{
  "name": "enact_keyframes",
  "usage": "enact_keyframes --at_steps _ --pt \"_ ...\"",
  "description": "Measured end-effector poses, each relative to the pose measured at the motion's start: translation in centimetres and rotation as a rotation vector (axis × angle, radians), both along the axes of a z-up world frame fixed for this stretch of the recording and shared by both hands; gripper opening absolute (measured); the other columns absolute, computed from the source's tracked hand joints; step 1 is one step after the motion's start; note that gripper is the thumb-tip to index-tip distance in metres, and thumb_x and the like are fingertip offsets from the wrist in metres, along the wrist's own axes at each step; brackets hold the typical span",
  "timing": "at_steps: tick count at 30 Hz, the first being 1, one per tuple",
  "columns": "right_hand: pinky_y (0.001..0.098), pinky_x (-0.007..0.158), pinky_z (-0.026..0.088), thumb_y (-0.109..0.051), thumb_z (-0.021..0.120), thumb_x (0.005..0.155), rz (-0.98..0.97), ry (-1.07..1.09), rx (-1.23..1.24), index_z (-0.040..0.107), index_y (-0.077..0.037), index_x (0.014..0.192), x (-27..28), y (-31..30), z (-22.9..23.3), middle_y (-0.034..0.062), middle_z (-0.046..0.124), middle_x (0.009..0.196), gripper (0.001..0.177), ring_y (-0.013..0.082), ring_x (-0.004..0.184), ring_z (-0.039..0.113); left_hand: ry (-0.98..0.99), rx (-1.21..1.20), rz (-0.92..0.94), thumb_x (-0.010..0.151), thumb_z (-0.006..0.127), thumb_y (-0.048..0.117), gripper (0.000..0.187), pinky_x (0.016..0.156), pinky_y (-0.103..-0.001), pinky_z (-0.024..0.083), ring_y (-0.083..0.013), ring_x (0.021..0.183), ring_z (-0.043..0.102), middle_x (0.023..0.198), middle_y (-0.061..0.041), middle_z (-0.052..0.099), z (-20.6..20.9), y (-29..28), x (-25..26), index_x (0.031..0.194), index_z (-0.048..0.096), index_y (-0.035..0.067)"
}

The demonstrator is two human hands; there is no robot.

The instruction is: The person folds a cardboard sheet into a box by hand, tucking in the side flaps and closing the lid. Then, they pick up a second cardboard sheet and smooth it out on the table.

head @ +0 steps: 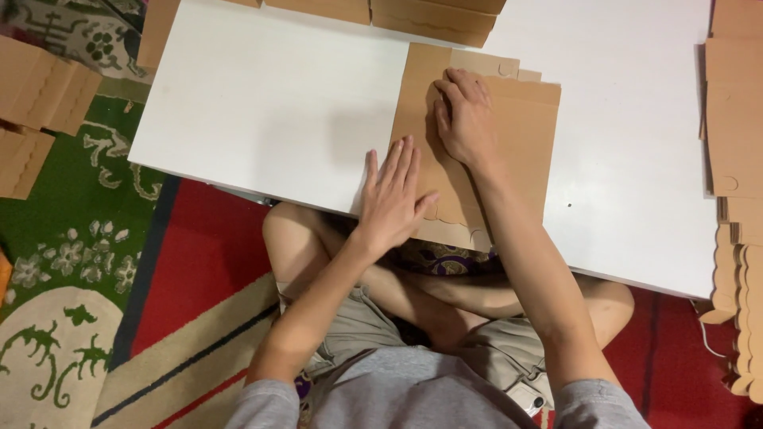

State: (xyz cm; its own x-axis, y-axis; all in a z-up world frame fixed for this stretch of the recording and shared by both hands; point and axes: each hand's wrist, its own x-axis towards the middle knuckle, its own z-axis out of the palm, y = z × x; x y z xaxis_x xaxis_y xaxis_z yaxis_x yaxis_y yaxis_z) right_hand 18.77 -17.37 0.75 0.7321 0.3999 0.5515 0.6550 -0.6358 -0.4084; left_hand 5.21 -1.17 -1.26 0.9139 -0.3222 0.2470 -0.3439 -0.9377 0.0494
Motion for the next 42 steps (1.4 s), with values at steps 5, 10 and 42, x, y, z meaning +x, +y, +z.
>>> enact_keyframes --at_steps 5,10,42 --pt "0.0513 0.106 0.039 -0.003 0.053 0.103 0.026 -0.008 -0.04 0.063 0.006 0.124 -0.1 0.4 -0.9 0.0245 0.058 0.138 0.025 0.0433 0.125 0.053 -0.009 -0.071 -0.046 0.104 0.04 0.06 0.084 0.129 -0.05 0.019 -0.0333 0.156 0.027 0.166 -0.023 0.028 1.1 0.0 -4.5 0.155 0.037 -0.006" --pt "0.0532 0.109 0.036 -0.007 0.046 0.106 0.005 0.027 -0.067 0.061 0.006 0.129 -0.6 0.6 -0.6 0.0284 0.057 0.141 0.03 0.0477 0.13 0.051 0.033 -0.05 -0.052 0.106 0.037 0.056 0.08 0.129 -0.049 0.016 -0.0325 0.157 0.023 0.168 -0.021 0.023 -0.5 0.0 -1.0 0.158 0.033 -0.004" --pt "0.0526 0.111 0.034 -0.007 0.054 0.1 -0.042 0.077 -0.025 0.065 0.0 0.127 0.6 -0.1 -1.6 0.0186 0.058 0.141 0.03 0.0392 0.131 0.051 0.008 -0.178 -0.087 0.105 0.049 0.052 0.073 0.126 -0.058 0.021 -0.0307 0.152 0.037 0.163 -0.02 0.038 1.3 1.3 -2.7 0.152 0.045 -0.003"
